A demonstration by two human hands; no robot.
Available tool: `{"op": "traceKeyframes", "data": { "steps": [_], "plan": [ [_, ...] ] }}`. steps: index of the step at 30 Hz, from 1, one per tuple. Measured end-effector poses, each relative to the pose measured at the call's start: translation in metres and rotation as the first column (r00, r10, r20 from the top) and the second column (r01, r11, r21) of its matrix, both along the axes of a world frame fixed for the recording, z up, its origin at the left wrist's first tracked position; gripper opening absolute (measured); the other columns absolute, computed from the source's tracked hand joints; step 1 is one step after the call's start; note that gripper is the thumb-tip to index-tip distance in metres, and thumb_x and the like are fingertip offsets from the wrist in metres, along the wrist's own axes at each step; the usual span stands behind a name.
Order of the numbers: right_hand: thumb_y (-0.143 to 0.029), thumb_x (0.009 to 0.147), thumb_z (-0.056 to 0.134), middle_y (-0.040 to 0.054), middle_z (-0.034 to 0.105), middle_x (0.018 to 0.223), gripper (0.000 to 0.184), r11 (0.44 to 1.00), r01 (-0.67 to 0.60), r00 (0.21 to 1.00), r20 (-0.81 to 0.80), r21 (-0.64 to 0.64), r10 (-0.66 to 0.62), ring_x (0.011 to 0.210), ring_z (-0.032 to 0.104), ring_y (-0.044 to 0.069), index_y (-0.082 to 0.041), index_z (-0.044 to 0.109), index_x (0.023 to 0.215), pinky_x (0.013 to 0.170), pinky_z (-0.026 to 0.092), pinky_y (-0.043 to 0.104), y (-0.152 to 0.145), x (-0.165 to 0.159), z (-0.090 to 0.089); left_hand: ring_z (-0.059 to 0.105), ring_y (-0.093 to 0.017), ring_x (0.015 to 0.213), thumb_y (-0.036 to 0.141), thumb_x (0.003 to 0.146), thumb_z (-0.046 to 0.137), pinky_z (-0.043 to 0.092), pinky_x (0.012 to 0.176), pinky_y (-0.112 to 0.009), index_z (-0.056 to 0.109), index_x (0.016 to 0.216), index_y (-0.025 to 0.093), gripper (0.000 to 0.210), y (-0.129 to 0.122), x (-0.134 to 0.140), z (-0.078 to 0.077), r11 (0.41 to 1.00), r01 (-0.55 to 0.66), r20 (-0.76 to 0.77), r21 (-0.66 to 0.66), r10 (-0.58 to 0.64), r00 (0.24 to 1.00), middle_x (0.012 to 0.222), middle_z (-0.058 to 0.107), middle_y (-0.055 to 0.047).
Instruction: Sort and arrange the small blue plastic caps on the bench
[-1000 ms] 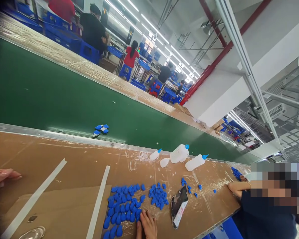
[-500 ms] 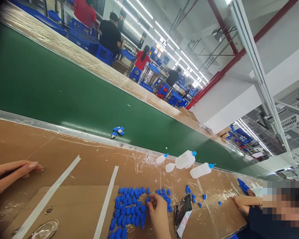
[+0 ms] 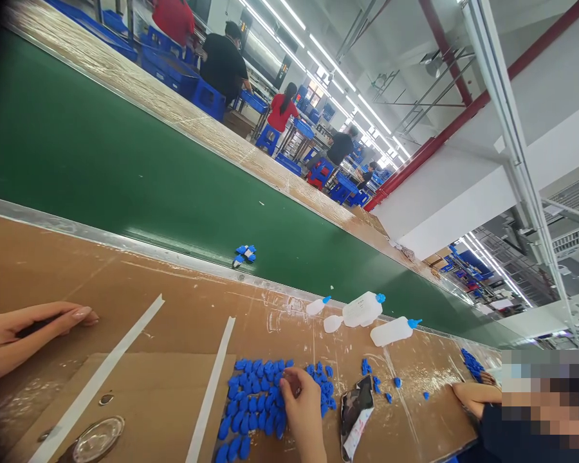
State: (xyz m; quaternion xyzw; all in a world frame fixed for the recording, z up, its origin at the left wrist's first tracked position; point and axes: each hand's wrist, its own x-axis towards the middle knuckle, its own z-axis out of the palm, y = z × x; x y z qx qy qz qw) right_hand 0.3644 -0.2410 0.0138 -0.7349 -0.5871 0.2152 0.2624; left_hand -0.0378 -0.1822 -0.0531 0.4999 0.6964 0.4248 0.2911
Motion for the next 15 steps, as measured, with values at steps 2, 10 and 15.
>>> {"op": "traceKeyframes", "data": {
  "steps": [2,10,15],
  "plan": [
    [-0.057,0.075,0.057,0.0108,0.075,0.077,0.044,1.0,-0.005,1.0,0.008,0.008,0.005,0.067,0.067,0.025,-0.017,0.076,0.083,0.065,0.052,0.034,-0.003,0.001,0.002,0.06,-0.019,0.089,0.073,0.075,0.045,0.04,0.092,-0.031,0.066,0.074,0.027,0.051,-0.002,0.001,0.011,1.0,0.0,0.139,-0.031,0.004,0.99,0.077,0.07,0.021],
    [-0.047,0.071,0.064,0.0086,0.072,0.076,0.029,0.999,-0.045,0.998,0.038,-0.015,0.046,0.074,0.066,0.025,-0.02,0.074,0.071,0.072,0.051,0.034,-0.011,-0.002,0.001,0.056,-0.019,0.091,0.067,0.074,0.048,0.036,0.088,-0.027,0.066,0.075,0.026,0.044,-0.006,0.0,0.027,0.997,0.05,0.152,-0.061,-0.041,0.988,0.077,0.068,0.021],
    [-0.041,0.07,0.062,0.0076,0.07,0.075,0.024,0.996,-0.06,0.998,0.029,-0.064,0.062,0.073,0.065,0.024,-0.019,0.071,0.069,0.071,0.05,0.033,-0.008,-0.001,0.0,0.056,-0.014,0.082,0.066,0.079,0.041,0.036,0.081,-0.022,0.065,0.079,0.025,0.047,-0.007,-0.001,0.033,0.988,0.138,0.07,-0.073,-0.133,0.989,0.076,0.067,0.021]
  ]
}}
